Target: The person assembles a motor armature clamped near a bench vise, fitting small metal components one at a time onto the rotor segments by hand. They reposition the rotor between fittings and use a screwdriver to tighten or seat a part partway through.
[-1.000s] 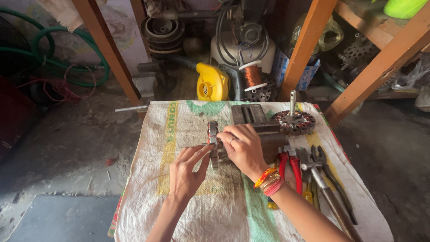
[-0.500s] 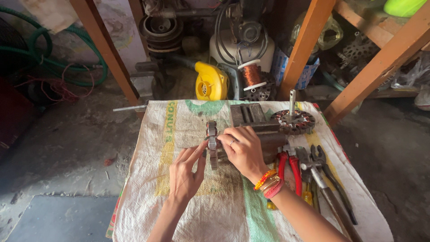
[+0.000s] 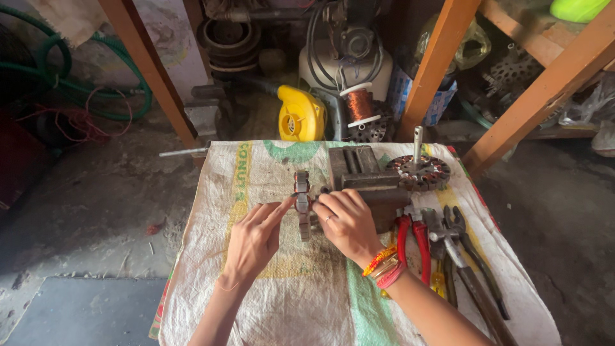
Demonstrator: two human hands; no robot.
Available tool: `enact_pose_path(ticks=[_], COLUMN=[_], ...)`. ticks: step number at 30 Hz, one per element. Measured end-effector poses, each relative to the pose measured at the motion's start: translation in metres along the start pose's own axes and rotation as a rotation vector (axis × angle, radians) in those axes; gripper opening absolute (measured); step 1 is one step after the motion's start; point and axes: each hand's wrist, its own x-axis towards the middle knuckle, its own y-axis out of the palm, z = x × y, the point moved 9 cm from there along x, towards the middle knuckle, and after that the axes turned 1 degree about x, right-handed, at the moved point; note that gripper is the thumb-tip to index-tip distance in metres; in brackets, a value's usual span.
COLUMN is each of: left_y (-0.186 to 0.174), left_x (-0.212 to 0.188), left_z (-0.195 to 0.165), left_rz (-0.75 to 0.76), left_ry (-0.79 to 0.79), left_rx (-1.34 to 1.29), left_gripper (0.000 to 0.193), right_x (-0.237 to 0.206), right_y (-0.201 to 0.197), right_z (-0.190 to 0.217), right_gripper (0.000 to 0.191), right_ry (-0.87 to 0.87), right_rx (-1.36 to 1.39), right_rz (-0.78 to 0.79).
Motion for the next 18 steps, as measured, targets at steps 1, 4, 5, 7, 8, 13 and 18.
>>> enact_pose_path(ticks=[1,4,5,7,8,13,18], left_y=[-0.002,0.003,0.004,0.006,0.012,0.042,0.027], left_x=[-0.002,-0.007,-0.01,-0.013,-0.014,-0.009,0.031], left_z=[0.0,0.016,0.02,0.03,0.041,0.082,0.052], left_rz=[0.004,0.022,0.007,-0.022,-0.015,0.091,-0.025], left_ry=[0.009,-0.13,-0.14,-0.16,-0.236,-0.623,-0.429], left_rx=[0.0,0.014,0.0,-0.026,-0.07,-0.216,-0.109], left_gripper=[0.047,0.038,0.03,0.019,0.018,0.021,0.017], right_x=[-0.001,-0.003,-0.004,-0.002,-0.001,0.005,0.01], right_y=[0.0,0.0,0.0,-0.002,-0.004,-0.017,-0.029], right_z=[0.001,0.005,0.006,0.006,0.005,0.001,-0.006], right_gripper=[0.017,0.016,0.016,0.016,0.016,0.013,0.014], right_ry=[-0.008,-0.025,-0.025,-0.014,-0.001,0.076,0.154], right_rx=[-0.002,0.005,0.016,0.038,0.051,0.127,0.154], right_rz=[0.002,0.01,0.016,0.006,-0.01,-0.112,-0.15])
